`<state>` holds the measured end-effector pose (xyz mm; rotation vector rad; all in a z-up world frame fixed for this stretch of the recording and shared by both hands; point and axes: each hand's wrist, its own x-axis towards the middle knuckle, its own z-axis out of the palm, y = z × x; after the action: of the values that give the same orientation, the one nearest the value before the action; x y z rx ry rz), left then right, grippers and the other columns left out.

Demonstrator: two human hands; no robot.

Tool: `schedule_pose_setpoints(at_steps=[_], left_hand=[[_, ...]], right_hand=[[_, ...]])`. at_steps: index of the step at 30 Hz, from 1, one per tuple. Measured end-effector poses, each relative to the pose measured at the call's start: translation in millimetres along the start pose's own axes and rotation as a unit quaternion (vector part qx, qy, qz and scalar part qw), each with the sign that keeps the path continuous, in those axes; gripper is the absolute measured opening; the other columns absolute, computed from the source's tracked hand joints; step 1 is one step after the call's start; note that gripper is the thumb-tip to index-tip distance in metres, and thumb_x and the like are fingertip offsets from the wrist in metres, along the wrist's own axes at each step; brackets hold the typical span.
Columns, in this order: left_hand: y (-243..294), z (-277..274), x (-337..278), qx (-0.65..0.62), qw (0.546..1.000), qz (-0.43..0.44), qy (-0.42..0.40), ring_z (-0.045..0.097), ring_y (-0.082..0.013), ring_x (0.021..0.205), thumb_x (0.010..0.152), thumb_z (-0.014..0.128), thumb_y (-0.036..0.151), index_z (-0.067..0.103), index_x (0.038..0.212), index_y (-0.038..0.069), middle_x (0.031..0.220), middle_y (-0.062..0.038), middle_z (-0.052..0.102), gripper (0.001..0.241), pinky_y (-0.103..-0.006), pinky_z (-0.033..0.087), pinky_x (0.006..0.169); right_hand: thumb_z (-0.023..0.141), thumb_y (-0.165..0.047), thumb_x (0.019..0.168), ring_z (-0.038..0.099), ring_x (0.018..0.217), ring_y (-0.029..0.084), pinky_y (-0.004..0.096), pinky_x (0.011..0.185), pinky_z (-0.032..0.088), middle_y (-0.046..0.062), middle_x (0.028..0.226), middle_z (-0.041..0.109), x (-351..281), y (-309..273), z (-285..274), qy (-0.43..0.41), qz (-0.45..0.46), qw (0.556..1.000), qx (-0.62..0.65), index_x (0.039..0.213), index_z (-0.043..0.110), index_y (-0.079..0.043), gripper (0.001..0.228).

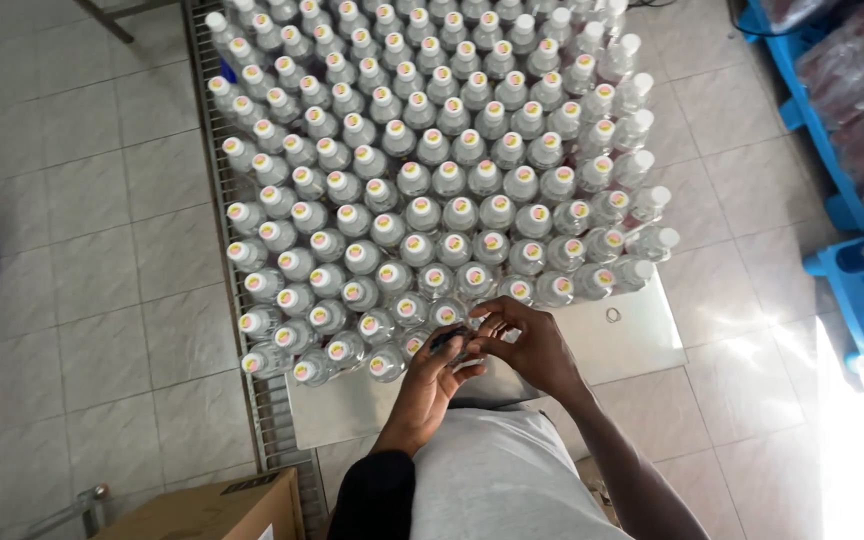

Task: Using a handheld tool to mark or inspect the caps of a large array of bottled water on a processing table.

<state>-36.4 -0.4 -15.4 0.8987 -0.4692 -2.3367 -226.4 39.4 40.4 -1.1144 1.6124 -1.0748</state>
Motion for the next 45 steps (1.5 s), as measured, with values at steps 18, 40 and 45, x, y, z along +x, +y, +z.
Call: schedule_pose_setpoints(at_steps=[18, 40, 45], left_hand=[[6, -32, -17, 0.037, 0.995, 0.033, 0.081, 0.078, -0.0346, 0.113, 0.096, 0.077, 0.023, 0.067, 0.124, -0.001, 0.114, -0.017, 0.076, 0.038, -0.041, 0.062, 0.094], [6, -40, -21, 0.019, 0.992, 0.044, 0.114, 0.077, -0.0319, 0.111, 0.094, 0.078, 0.025, 0.066, 0.131, 0.002, 0.119, -0.017, 0.077, 0.045, -0.0388, 0.06, 0.092], [12, -35, -23, 0.022, 0.993, 0.044, 0.111, 0.077, -0.0318, 0.11, 0.094, 0.079, 0.026, 0.066, 0.129, 0.001, 0.118, -0.017, 0.076, 0.044, -0.0383, 0.06, 0.091]], right_hand=[[0.071, -0.001, 0.101, 0.085, 0.089, 0.015, 0.031, 0.063, 0.066, 0.001, 0.135, 0.08, 106, 14, -99, 0.019, -0.136, 0.97, -0.199, 0.11, 0.084, -0.011, 0.018], [0.068, -0.007, 0.103, 0.074, 0.112, 0.032, 0.046, 0.087, 0.059, 0.012, 0.127, 0.078, 137, 25, -144, -0.087, -0.151, 0.907, -0.384, 0.129, 0.077, -0.011, 0.027], [0.075, -0.01, 0.101, 0.074, 0.097, 0.032, 0.044, 0.075, 0.057, 0.013, 0.112, 0.078, 136, 25, -140, -0.086, -0.17, 0.897, -0.4, 0.115, 0.075, -0.008, 0.014]])
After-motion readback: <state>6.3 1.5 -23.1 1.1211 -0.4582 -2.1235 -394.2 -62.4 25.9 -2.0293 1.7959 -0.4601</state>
